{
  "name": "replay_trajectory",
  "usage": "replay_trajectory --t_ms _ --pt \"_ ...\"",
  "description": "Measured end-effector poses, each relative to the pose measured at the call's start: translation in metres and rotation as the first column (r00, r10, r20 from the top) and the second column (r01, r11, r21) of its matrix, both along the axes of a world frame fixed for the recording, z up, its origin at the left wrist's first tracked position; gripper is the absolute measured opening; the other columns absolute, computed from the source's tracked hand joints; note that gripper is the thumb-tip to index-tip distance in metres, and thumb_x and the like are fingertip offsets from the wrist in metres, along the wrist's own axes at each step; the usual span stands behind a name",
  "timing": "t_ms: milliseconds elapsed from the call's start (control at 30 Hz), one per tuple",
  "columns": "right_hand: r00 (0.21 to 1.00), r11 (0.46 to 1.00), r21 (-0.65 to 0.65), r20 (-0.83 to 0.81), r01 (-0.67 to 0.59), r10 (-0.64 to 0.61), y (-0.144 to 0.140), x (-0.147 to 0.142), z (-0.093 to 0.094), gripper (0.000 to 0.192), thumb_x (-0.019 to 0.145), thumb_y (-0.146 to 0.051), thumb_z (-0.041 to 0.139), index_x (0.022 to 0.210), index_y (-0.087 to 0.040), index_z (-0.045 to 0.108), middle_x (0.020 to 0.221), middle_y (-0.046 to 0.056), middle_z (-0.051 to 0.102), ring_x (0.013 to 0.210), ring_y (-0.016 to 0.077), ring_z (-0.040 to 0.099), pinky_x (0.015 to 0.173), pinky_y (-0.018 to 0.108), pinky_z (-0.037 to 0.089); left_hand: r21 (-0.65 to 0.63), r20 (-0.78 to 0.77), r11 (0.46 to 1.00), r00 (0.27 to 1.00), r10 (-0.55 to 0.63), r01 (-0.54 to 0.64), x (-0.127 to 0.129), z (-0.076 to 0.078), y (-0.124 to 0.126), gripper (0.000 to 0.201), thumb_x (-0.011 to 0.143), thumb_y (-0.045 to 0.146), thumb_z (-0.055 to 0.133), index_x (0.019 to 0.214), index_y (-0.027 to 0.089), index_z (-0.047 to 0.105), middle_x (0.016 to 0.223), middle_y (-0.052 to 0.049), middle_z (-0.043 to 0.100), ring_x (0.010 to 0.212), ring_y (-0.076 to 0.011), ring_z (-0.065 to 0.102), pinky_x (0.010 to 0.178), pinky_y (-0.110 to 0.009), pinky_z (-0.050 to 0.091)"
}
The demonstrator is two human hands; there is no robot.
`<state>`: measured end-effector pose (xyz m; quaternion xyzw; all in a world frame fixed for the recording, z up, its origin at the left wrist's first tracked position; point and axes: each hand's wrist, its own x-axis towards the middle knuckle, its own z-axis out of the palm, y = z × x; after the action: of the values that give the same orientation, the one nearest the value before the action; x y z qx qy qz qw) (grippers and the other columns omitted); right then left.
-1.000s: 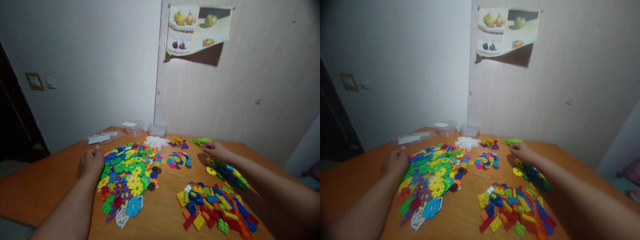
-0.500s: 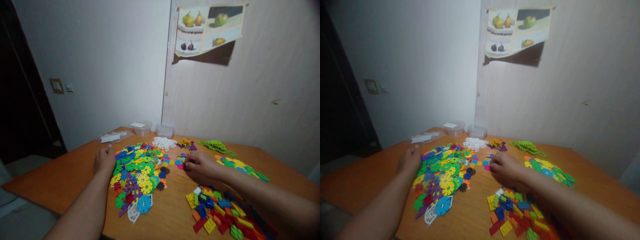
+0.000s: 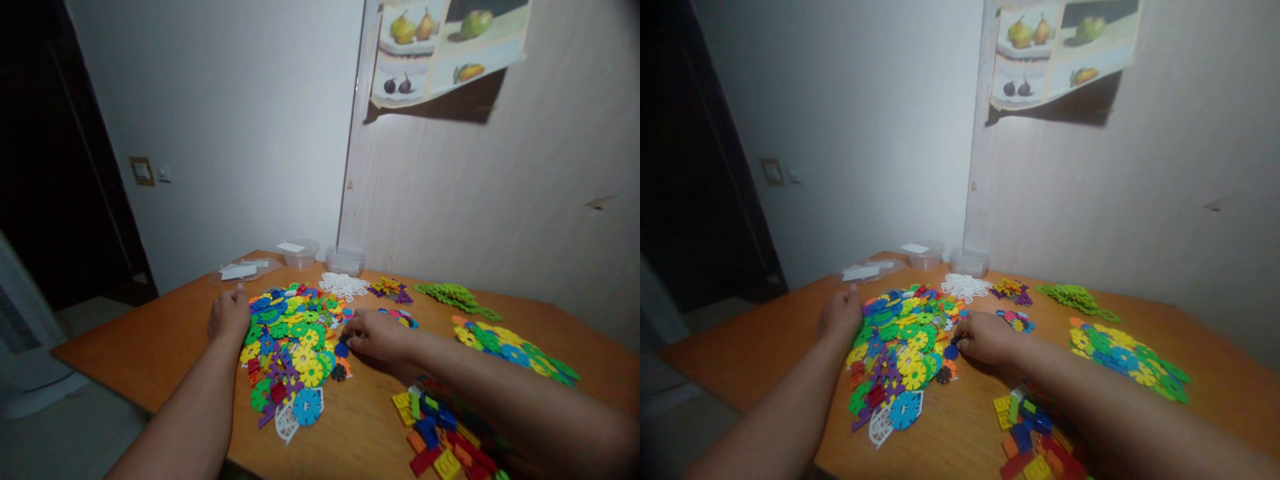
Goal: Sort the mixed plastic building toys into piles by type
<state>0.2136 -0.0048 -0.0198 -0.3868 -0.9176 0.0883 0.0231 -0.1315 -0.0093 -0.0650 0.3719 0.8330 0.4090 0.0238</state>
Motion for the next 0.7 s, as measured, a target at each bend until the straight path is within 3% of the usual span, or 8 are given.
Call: replay_trajectory --t_ms 100,200,333,533,700 --pt "0.997 1.0 0.002 -0.073 0.027 -0.027 0.003 -0.001 -0.003 0.024 0.089 -0.031 0.058 0.094 -0.022 0.079 0.095 0.006 0.072 0.079 0.0163 0.059 0.067 0.025 0.038 0.002 0.001 1.0 1.0 -0.004 0.004 0.0 0.0 0.001 0.056 0.1 0.056 0.028 0.098 0.019 0.069 0.116 -0.022 0.072 0.112 -0.0374 0.065 0.088 -0.046 0.05" --pt "0.968 0.987 -0.04 -0.196 0.154 -0.159 0.011 0.004 -0.002 0.023 0.089 -0.032 0.058 0.079 -0.019 0.074 0.081 0.004 0.069 0.07 0.0146 0.055 0.064 0.025 0.036 0.012 -0.003 1.0 1.0 -0.008 0.008 -0.001 -0.002 0.001 0.057 0.1 0.057 0.027 0.098 0.019 0.07 0.114 -0.021 0.072 0.11 -0.0372 0.066 0.088 -0.046 0.05" --pt "0.898 0.948 -0.088 -0.303 0.306 -0.318 0.032 0.034 0.005 0.023 0.09 -0.034 0.056 0.082 -0.017 0.07 0.077 0.002 0.066 0.069 0.0133 0.054 0.062 0.024 0.036 0.019 -0.017 1.0 1.0 -0.011 0.012 -0.002 -0.003 0.002 0.057 0.1 0.058 0.027 0.098 0.02 0.071 0.112 -0.021 0.073 0.108 -0.0367 0.066 0.086 -0.046 0.051" --pt "0.787 0.854 -0.183 -0.331 0.487 -0.52 0.051 0.09 0.002 0.029 0.087 -0.036 0.055 0.064 -0.017 0.057 0.056 -0.002 0.05 0.054 0.0103 0.041 0.053 0.024 0.031 0.009 0.008 1.0 1.0 -0.005 0.005 -0.001 -0.001 0.001 0.058 0.1 0.058 0.028 0.099 0.019 0.07 0.116 -0.021 0.072 0.11 -0.0383 0.066 0.087 -0.047 0.05" --pt "0.77 0.837 -0.176 -0.331 0.518 -0.545 0.051 0.094 0.0 0.019 0.079 -0.028 0.062 0.064 -0.017 0.061 0.058 -0.001 0.054 0.057 0.0115 0.046 0.054 0.023 0.031 0.007 0.028 1.0 1.0 -0.009 0.009 0.003 0.004 -0.003 0.058 0.099 0.059 0.029 0.099 0.019 0.07 0.116 -0.022 0.072 0.111 -0.0392 0.066 0.087 -0.048 0.051"
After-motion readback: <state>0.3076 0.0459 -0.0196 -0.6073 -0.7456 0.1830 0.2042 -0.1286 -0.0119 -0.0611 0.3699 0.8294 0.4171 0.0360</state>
